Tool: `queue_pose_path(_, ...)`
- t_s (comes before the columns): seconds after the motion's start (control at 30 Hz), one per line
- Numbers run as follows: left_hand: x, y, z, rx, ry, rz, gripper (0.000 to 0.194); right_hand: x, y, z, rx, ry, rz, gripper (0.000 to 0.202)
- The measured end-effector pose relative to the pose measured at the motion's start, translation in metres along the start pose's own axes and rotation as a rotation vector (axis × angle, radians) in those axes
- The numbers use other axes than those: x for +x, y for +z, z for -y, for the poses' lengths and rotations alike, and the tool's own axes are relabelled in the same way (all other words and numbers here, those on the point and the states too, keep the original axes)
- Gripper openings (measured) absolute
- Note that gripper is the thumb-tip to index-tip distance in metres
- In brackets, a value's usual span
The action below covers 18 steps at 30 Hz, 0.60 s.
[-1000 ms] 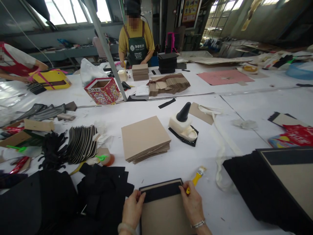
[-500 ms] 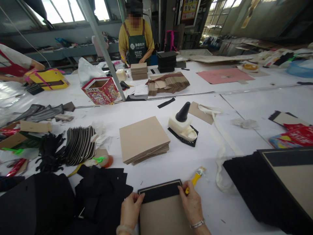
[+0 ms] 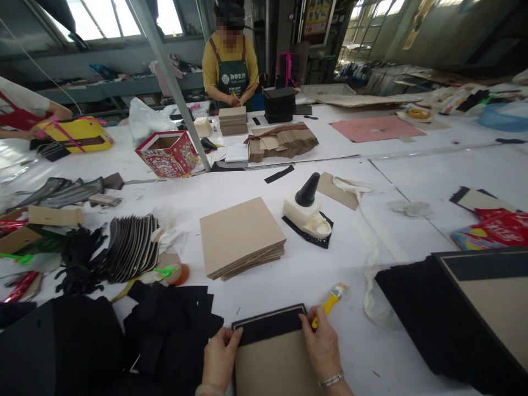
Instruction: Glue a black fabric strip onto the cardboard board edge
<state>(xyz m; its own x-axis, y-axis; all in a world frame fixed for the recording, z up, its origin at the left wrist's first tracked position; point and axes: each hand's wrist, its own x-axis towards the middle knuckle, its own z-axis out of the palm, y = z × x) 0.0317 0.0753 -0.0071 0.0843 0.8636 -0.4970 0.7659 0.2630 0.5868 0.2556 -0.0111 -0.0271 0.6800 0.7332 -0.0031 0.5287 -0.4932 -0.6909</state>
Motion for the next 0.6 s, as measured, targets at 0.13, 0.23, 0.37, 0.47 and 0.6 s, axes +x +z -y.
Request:
queue_pose_path(0.13, -0.0006, 0.0008, 0.0007, -0.031, 0.002, 0.004, 0.038, -0.0012, 0.0012, 0.0001, -0.016, -0.003, -0.011, 0.037)
queue_pose_path(0.23, -0.0004, 0.0005, 0.0006, -0.039, 0.006, 0.005, 0.037, -0.0020, 0.0024, -0.0011, -0.029, -0.009, -0.013, 0.039)
queue_pose_path(0.37, 0.0002, 0.0007, 0.0014, -0.050, 0.015, -0.007, 0.038, -0.0026, 0.0033, -0.0022, -0.033, -0.027, -0.007, 0.039)
queue_pose_path(0.47, 0.0007, 0.0024, 0.0035, -0.051, 0.020, -0.036, 0.038, -0.0025, 0.0031, -0.0019, -0.028, -0.040, -0.004, 0.039)
queue_pose_path(0.6, 0.0016, 0.0057, 0.0069, -0.045, 0.015, -0.062, 0.038, -0.0022, 0.0036, -0.0034, -0.023, -0.048, 0.011, 0.040)
